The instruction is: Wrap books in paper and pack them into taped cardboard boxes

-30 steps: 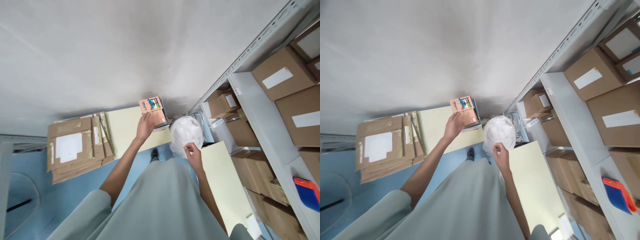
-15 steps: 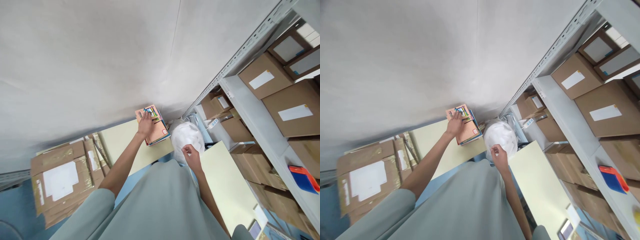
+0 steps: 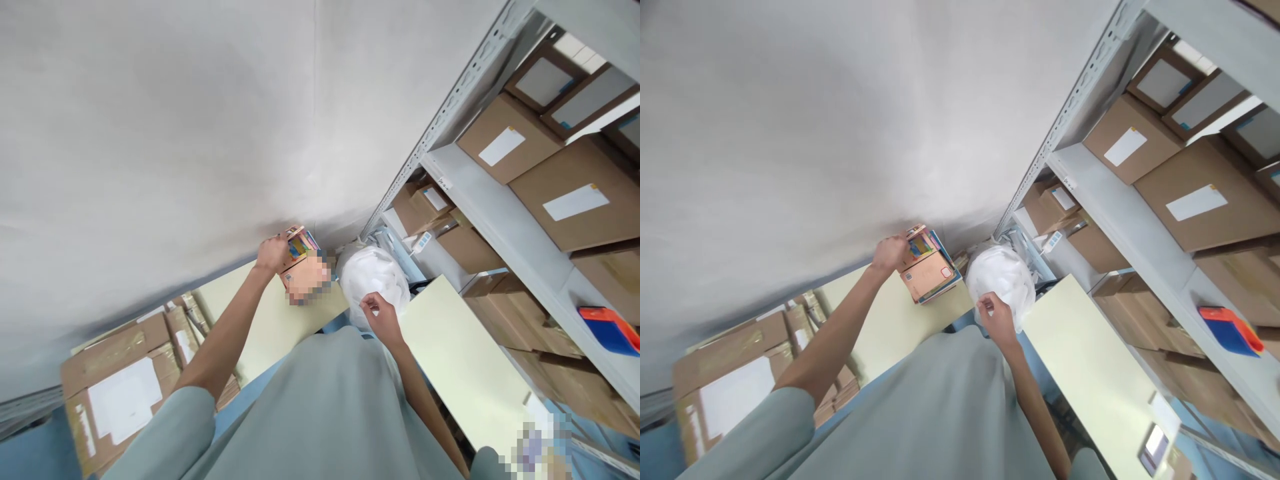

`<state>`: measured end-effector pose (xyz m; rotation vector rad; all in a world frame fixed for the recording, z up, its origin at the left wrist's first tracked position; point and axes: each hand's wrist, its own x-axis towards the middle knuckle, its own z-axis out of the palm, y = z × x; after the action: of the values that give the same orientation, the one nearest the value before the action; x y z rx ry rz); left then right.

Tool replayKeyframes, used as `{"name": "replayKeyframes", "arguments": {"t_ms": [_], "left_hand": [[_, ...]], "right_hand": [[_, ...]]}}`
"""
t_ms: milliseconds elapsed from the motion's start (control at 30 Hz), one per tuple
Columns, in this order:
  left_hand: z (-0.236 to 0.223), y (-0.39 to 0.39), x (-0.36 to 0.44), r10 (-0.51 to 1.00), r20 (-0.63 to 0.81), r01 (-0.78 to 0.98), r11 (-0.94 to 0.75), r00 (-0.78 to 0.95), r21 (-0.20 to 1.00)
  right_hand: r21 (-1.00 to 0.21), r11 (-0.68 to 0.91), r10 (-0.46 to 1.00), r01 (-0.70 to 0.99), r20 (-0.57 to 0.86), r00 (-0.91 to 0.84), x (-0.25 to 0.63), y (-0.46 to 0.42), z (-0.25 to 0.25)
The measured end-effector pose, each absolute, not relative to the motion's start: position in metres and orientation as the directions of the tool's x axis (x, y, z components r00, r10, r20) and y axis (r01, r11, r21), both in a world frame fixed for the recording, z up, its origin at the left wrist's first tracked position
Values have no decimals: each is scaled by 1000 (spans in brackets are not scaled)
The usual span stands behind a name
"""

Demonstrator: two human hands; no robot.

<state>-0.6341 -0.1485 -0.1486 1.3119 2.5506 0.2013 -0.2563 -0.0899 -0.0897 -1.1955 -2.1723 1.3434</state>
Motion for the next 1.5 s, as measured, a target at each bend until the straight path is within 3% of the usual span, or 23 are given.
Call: {"name": "replayKeyframes", "arguments": {"t_ms": [67,133,267,400,533,700,967,1167,1267,1367,1500], "left_hand": [[-142,-150,-635,803,-158,757,595,-575,269],[-132,-151,-629,782,-60,718,597,-621,359],[-106,-147,-588,682,176,580,424,-709,695],[-84,-139,-511,736,13,169,139,-677,976],[-71,-130,-416,820,-178,-159,108,-544,981],[-62,-114,-317,873,-289,-342,153,-393,927],[-60,-74,-207,902,-316,-330,214,-295,919],[-58,-70,-157,916,-278,-181,232,-290,956],[-61,-75,-144,908,-265,-129,235,-324,963],[-63,-84,-137,899,-191,-39,192,-395,981],[-58,-95,-136,887,-16,153,97,-461,983]], "right_hand": [[-856,189,805,481,-145,-575,-246,-89,-90],[-867,172,821,467,-136,-554,-236,-87,-90],[-888,151,829,434,-125,-544,-217,-77,-90],[-921,158,813,356,-84,-577,-198,-60,-85],[-969,91,817,231,-60,-574,-169,-42,-68],[-993,15,860,116,-47,-509,-112,-22,-49],[-990,-21,921,138,-73,-382,4,-2,-61],[-987,-65,926,145,-114,-359,66,6,-76],[-991,-18,926,134,-67,-371,79,11,-80],[-992,35,923,123,-15,-385,81,15,-80],[-996,-65,881,63,-87,-465,76,16,-73]]}}
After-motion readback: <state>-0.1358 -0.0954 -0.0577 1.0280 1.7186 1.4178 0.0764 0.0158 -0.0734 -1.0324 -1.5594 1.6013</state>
